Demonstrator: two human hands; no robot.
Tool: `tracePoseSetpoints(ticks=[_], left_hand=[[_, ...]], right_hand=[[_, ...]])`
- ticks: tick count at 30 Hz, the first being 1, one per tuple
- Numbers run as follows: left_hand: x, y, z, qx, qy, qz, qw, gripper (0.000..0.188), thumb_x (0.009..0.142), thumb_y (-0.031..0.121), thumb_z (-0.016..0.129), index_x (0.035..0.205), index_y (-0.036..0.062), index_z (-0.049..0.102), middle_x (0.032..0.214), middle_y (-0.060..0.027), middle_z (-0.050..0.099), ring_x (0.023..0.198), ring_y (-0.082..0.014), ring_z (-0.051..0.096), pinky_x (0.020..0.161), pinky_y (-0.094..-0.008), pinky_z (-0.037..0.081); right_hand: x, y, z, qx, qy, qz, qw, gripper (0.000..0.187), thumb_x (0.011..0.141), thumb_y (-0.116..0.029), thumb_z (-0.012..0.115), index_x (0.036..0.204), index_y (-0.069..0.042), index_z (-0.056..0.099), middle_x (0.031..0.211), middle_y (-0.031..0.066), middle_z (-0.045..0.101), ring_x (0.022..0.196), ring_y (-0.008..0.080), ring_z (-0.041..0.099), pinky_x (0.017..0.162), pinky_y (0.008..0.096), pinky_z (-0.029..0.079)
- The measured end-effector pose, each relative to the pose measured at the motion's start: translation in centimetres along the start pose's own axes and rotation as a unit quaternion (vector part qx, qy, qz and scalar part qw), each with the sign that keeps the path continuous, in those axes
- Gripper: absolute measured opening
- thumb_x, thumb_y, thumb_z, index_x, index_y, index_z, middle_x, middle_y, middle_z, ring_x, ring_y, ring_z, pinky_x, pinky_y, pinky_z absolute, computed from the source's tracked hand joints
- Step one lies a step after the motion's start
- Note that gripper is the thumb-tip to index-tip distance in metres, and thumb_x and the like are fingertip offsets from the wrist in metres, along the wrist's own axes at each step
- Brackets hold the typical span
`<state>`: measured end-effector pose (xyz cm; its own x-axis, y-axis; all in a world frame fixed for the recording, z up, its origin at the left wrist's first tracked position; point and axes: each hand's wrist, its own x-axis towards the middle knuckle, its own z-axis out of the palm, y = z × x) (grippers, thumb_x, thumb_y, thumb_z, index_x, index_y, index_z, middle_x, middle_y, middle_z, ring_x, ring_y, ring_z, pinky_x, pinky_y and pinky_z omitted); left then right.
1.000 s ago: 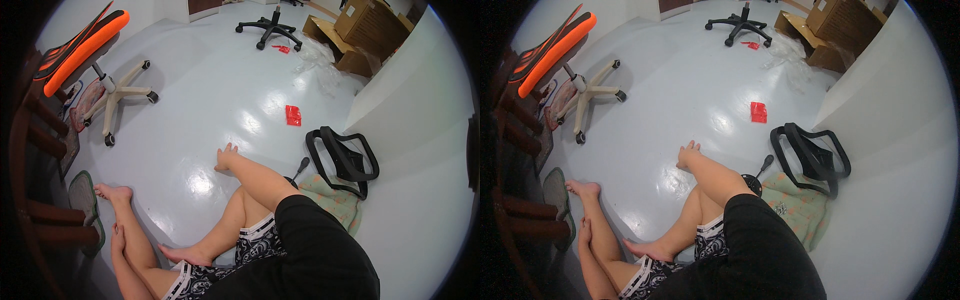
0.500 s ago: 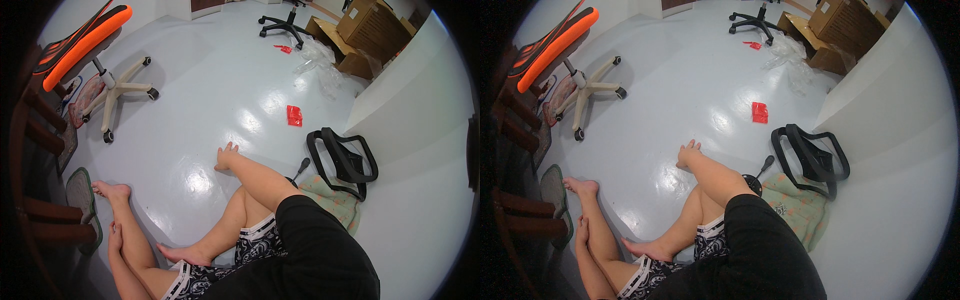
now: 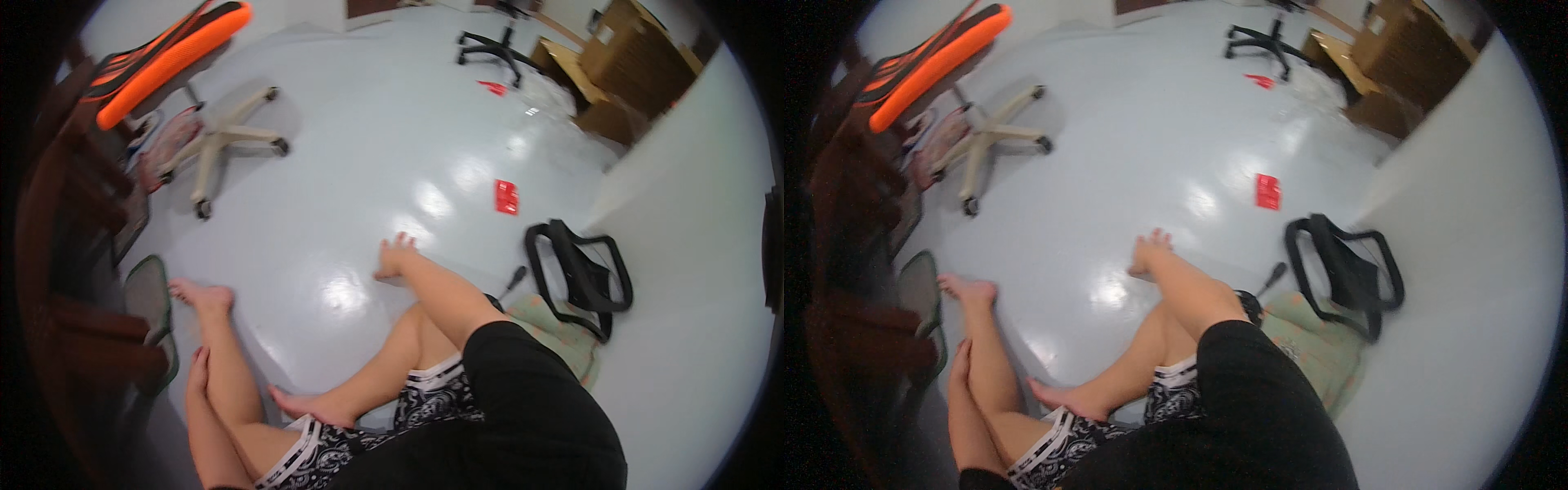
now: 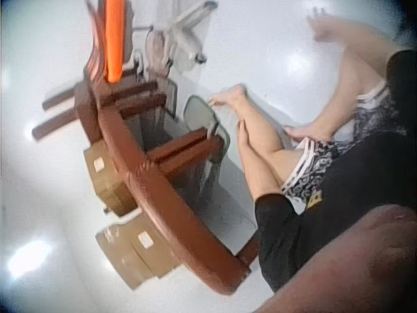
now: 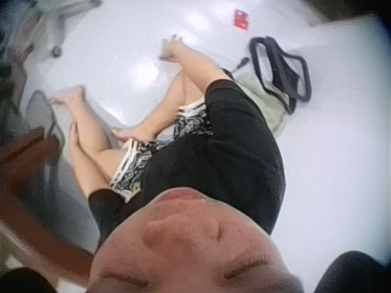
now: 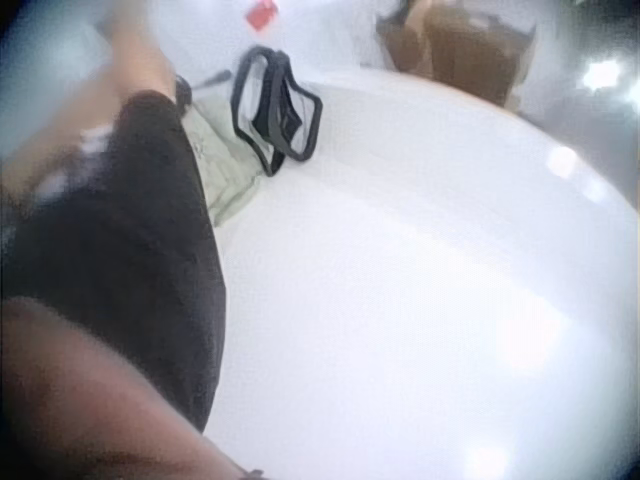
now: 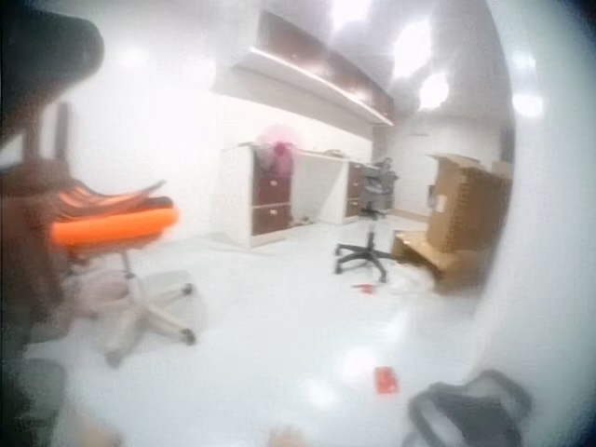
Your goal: The person unpacks a cardboard box and removes parts of an office chair, including the base, wheels, and seat. They sit on the floor and attach the wheels to the chair base by hand, then place the assembled base on the floor.
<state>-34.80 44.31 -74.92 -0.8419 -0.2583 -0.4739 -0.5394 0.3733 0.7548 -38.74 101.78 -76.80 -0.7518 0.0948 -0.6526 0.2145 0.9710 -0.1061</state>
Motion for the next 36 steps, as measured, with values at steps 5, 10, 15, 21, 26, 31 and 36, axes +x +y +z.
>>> tracePoseSetpoints(ticks=[5, 10, 15, 21, 26, 31, 36], left_hand=[[2.1, -0.6, 0.3, 0.248, 0.034, -0.119, 0.961, 0.043, 0.089, 0.031, 0.036, 0.116, 0.0011, 0.052, 0.114, -0.0150, 0.056, 0.104, -0.0271, 0.052, 0.090, -0.0400, 0.039], [0.1, 2.8, 2.0, 0.242, 0.156, -0.017, 0.958, 0.041, 0.079, 0.030, 0.045, 0.103, 0.0015, 0.062, 0.110, -0.0203, 0.057, 0.101, -0.0367, 0.055, 0.089, -0.0405, 0.041], [-6.7, 7.2, 2.9, 0.289, 0.217, -0.062, 0.930, 0.038, 0.081, 0.030, 0.045, 0.101, 0.0039, 0.064, 0.104, -0.0176, 0.061, 0.098, -0.0326, 0.058, 0.084, -0.0407, 0.045], [-7.4, 8.2, 4.4, 0.343, 0.182, -0.027, 0.921, 0.030, 0.083, 0.020, 0.043, 0.090, 0.0046, 0.067, 0.096, -0.0154, 0.064, 0.090, -0.0290, 0.062, 0.076, -0.0402, 0.048], [-5.8, 7.7, 6.2, 0.355, 0.236, 0.001, 0.904, 0.028, 0.082, 0.021, 0.044, 0.088, 0.0073, 0.068, 0.093, -0.0136, 0.065, 0.087, -0.0274, 0.063, 0.075, -0.0390, 0.048], [-6.3, 7.5, 4.5, 0.340, 0.193, -0.048, 0.919, 0.028, 0.082, 0.023, 0.046, 0.092, 0.0094, 0.068, 0.096, -0.0119, 0.065, 0.090, -0.0252, 0.063, 0.075, -0.0384, 0.049], [-4.9, 7.2, 3.6, 0.339, 0.162, -0.044, 0.925, 0.031, 0.078, 0.028, 0.051, 0.096, 0.0079, 0.066, 0.101, -0.0107, 0.064, 0.096, -0.0267, 0.061, 0.079, -0.0401, 0.048]], right_hand=[[-2.5, -0.1, 1.1, -0.045, 0.061, 0.023, 0.997, 0.109, 0.068, -0.059, 0.064, 0.142, -0.013, -0.002, 0.142, 0.0294, -0.007, 0.132, 0.0451, 0.001, 0.107, 0.0491, 0.009], [-3.7, -0.4, 0.6, -0.061, 0.086, 0.021, 0.994, 0.099, 0.070, -0.061, 0.061, 0.142, -0.018, 0.009, 0.144, 0.0249, 0.003, 0.131, 0.0435, 0.013, 0.101, 0.0485, 0.029], [-3.7, -0.6, 2.6, -0.034, 0.111, 0.027, 0.993, 0.086, 0.075, -0.054, 0.059, 0.141, -0.018, 0.016, 0.143, 0.0229, 0.011, 0.130, 0.0406, 0.021, 0.100, 0.0483, 0.031], [-2.9, -0.1, 2.8, -0.126, 0.116, 0.041, 0.984, 0.081, 0.081, -0.052, 0.053, 0.141, -0.013, 0.014, 0.141, 0.0248, 0.017, 0.125, 0.0391, 0.031, 0.096, 0.0432, 0.037], [-2.3, 0.4, 3.8, -0.152, 0.112, 0.062, 0.980, 0.079, 0.082, -0.050, 0.051, 0.141, -0.014, 0.013, 0.143, 0.0235, 0.013, 0.126, 0.0385, 0.030, 0.098, 0.0434, 0.035], [-3.3, -1.0, 2.6, -0.166, 0.104, 0.059, 0.979, 0.078, 0.084, -0.051, 0.047, 0.142, -0.014, 0.011, 0.143, 0.0237, 0.012, 0.127, 0.0383, 0.027, 0.099, 0.0446, 0.033], [-2.0, -0.5, 3.6, -0.141, 0.069, 0.060, 0.986, 0.080, 0.085, -0.047, 0.045, 0.141, -0.009, 0.003, 0.142, 0.0272, 0.009, 0.128, 0.0394, 0.025, 0.105, 0.0437, 0.025]])
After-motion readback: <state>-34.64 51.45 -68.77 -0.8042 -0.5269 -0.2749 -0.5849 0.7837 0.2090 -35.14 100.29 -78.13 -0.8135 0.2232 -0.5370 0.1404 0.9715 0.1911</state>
